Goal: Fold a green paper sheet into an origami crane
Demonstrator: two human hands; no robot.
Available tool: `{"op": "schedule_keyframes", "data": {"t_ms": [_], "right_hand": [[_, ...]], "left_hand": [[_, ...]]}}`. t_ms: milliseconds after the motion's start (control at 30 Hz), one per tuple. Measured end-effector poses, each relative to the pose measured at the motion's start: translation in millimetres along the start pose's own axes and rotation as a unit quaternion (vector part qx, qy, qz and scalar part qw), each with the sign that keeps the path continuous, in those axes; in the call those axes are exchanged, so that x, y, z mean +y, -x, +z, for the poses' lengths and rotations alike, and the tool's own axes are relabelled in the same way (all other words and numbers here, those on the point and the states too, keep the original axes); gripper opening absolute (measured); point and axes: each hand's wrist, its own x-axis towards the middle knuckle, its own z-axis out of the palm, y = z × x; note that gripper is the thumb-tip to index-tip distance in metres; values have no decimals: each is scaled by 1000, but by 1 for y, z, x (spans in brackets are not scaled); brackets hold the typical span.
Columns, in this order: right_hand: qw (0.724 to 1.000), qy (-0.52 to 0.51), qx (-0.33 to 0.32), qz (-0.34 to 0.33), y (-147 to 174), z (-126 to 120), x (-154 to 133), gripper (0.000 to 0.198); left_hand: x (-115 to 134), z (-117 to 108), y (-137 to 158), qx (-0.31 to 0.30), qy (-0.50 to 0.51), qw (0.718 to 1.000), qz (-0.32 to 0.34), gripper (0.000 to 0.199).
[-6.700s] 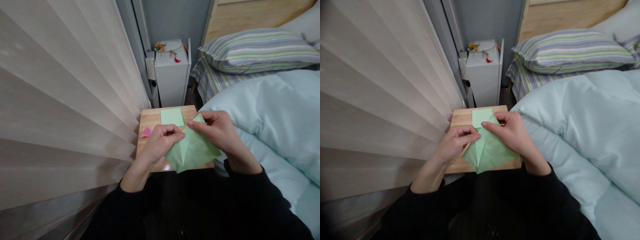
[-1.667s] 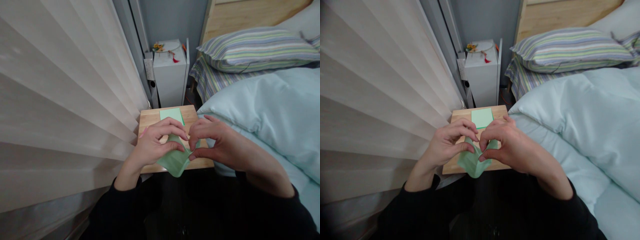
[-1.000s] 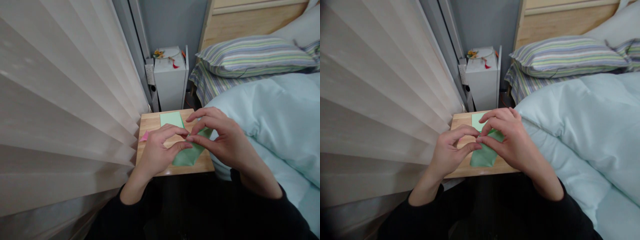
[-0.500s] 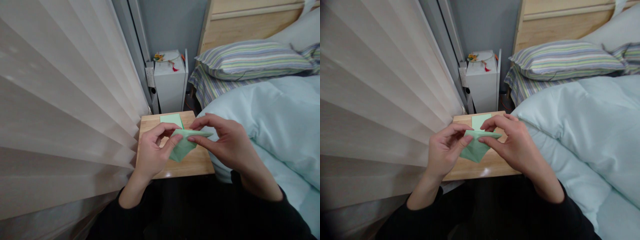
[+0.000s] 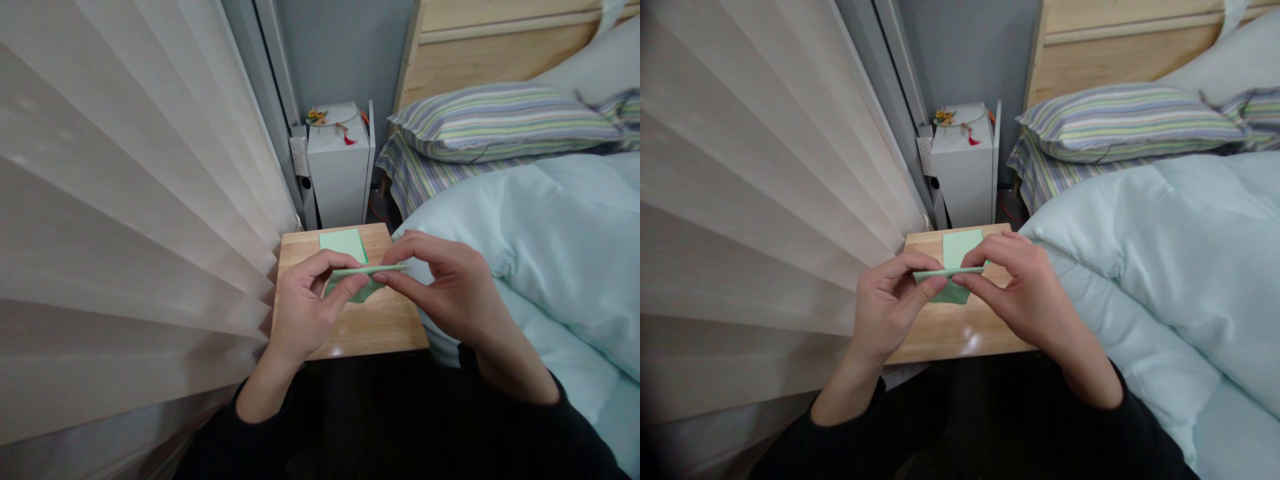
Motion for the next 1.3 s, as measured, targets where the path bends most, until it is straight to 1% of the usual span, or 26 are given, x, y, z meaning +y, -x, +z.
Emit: {"op": "schedule_keyframes", "data": {"t_ms": [100,267,500,633,767,1000,1133,1300], "right_hand": [[999,-47,15,-2,0,2,0,22],[992,-124,29,16,3,8,4,17],[982,-185,41,16,5,12,9,15],[981,-189,36,12,5,12,9,13],[981,-187,40,23,5,13,7,11],[979,-197,44,28,5,14,5,9],[980,-193,41,9,4,13,5,8],[985,-159,53,-45,4,12,6,8]], "left_hand": [[2,2,0,2,-14,1000,11,10],[3,3,-1,8,3,1000,3,11],[6,3,0,3,8,1000,13,13],[6,3,1,10,10,1000,26,10],[4,2,1,22,-2,999,38,9],[4,2,2,22,-30,996,76,7],[3,0,2,21,-64,992,110,8],[1,-4,1,30,-119,975,187,10]]}}
